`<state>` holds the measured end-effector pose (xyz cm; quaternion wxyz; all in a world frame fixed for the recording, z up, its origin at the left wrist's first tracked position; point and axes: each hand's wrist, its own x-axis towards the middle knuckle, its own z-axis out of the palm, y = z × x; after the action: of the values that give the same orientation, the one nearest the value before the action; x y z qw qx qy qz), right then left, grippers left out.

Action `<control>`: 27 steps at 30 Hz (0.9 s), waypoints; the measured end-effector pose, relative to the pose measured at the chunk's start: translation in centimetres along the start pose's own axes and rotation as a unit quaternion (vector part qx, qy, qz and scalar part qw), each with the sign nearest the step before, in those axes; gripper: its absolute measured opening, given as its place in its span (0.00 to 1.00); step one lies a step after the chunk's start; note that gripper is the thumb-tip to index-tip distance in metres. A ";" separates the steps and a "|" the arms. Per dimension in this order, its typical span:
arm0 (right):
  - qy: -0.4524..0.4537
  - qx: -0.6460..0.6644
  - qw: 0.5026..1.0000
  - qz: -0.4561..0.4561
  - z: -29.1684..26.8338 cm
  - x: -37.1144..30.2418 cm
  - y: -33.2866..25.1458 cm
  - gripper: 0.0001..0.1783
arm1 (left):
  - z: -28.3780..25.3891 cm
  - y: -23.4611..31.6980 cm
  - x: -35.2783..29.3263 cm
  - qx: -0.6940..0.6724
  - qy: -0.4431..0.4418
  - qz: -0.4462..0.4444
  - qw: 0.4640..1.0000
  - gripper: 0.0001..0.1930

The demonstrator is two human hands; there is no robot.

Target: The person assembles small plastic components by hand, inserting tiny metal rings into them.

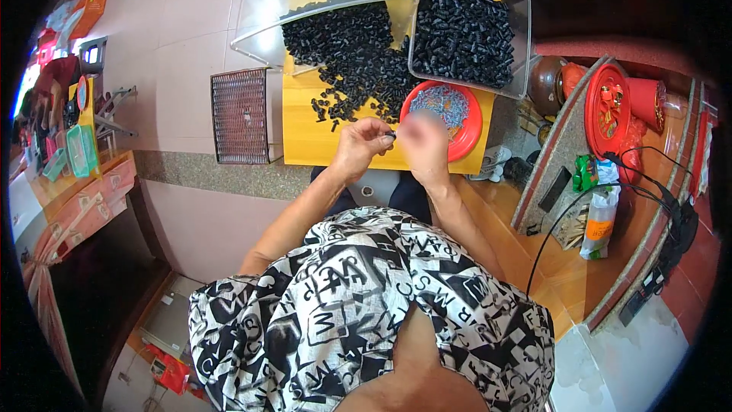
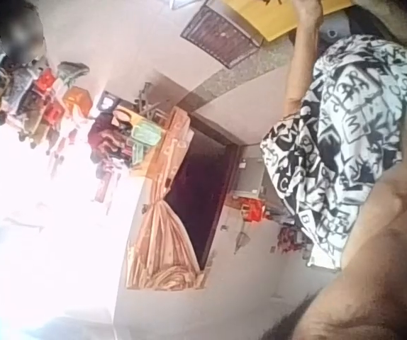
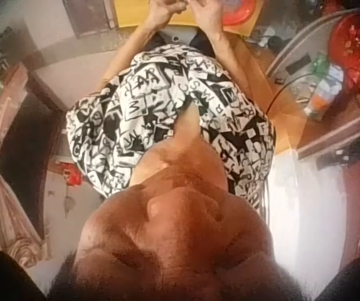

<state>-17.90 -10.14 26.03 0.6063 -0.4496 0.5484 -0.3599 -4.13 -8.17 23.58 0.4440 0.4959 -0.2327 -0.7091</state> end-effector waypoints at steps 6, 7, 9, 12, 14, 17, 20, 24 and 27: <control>0.020 -0.102 0.994 -0.033 0.9 -1.4 -0.4 0.04 | -0.8 0.9 -1.4 0.058 -0.004 0.013 0.998 0.06; 0.021 -0.164 0.980 -0.110 1.1 -1.5 -1.3 0.04 | -0.8 0.9 -1.7 0.075 0.001 0.017 0.997 0.06; 0.023 -0.225 0.956 -0.186 1.5 -2.0 -1.8 0.04 | -0.9 1.1 -2.2 0.073 0.006 0.019 0.997 0.05; 0.007 -0.249 0.944 -0.215 2.2 -3.4 -1.5 0.09 | -1.1 1.0 -2.8 0.089 0.019 0.013 0.996 0.04; 0.003 -0.256 0.942 -0.218 2.6 -4.1 -1.4 0.10 | -1.3 0.6 -3.1 0.105 0.028 0.004 0.994 0.04; -0.026 -0.256 0.944 -0.206 2.7 -4.6 -0.9 0.14 | -2.1 -0.5 -3.8 0.093 0.038 -0.006 0.995 0.04; -0.102 -0.152 0.983 -0.033 2.9 -4.7 -0.7 0.15 | -3.2 -0.9 -4.4 0.080 0.050 -0.030 0.995 0.04; -0.039 -0.080 0.996 0.011 2.3 -2.6 5.2 0.15 | -4.2 -1.1 -4.6 -0.016 0.045 -0.013 0.999 0.05; -0.014 -0.220 0.974 0.054 1.7 1.1 9.2 0.14 | -4.9 -0.8 -5.1 -0.021 0.066 -0.003 0.998 0.06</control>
<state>-16.56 -7.78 17.05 0.5188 -0.5464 0.6292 -0.1908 0.61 -2.83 23.53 0.4664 0.5328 -0.1861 -0.6811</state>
